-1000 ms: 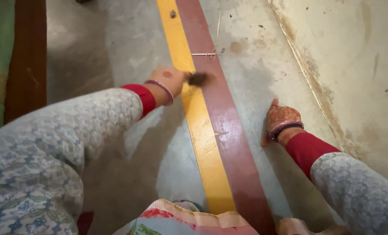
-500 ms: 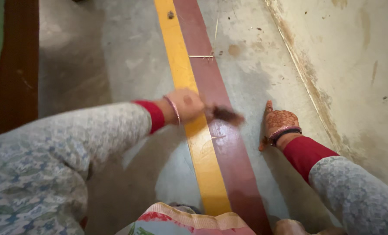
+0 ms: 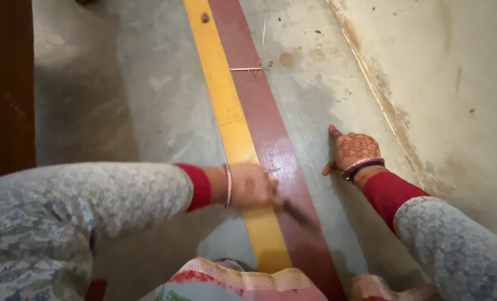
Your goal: The person sits on the floor and uses a small brush to sweep dust and debris along a painted yellow and red line on the concrete floor. The person moves the brush back and forth to gather the dirt into a small pile.
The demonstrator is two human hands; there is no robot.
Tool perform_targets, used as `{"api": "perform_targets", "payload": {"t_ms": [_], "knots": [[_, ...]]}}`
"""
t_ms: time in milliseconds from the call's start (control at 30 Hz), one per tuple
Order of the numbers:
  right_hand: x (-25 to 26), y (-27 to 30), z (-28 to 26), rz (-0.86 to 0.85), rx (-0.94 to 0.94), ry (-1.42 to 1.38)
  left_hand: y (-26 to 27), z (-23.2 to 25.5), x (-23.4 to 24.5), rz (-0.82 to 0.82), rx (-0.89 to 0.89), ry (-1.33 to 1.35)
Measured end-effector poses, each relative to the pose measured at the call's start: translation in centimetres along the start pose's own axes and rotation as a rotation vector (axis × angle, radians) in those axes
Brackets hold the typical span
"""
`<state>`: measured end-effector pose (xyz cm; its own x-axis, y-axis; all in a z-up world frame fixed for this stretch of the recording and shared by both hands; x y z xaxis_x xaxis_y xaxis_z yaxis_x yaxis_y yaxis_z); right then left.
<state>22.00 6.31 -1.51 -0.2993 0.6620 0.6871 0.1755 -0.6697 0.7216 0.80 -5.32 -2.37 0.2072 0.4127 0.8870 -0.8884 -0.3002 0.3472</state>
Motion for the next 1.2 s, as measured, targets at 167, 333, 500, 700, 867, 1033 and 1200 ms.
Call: {"api": "perform_targets", "payload": {"t_ms": [167,333,500,700,867,1033,1200], "knots": [[-1.9,0.7,2.3,0.081,-0.04,-0.093,1.8,-11.5,3.5,0.05,0.768,0.389],[-5.3,-4.7,8.9,0.26,0.032,-0.544,-0.3,-9.6,7.6,0.336,0.566,-0.18],[-7.5,-9.4,13.9,0.302,0.269,-0.065,-4.8,5.0,3.2,0.302,-0.189,-0.198],[-6.7,-1.4,9.6,0.252,-0.011,-0.454,-4.4,0.8,2.3,0.061,-0.08,-0.042],[-7.8,0.8,8.2,0.663,0.134,-0.242,-2.9,-10.0,6.7,0.189,0.508,-0.118],[-9.1,-0.1,11.7,0.432,0.077,-0.947,-7.1,-1.6,3.9,0.282,0.351,0.847],[-8.9,-1.5,13.0,0.336,0.227,-1.261,-8.3,7.9,3.6,-0.086,-0.32,0.188]]}}
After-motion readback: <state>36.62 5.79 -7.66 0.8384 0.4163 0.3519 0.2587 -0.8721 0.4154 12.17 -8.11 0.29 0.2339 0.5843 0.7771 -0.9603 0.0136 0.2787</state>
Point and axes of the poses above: each hand's wrist, its own y-axis away from the middle knuckle, its own x-axis out of the back of the hand, z = x × y, the point moved 4 cm from there along -y, towards the middle knuckle, and after that the axes turned 12 degrees about -z, right-handed, at the moved point
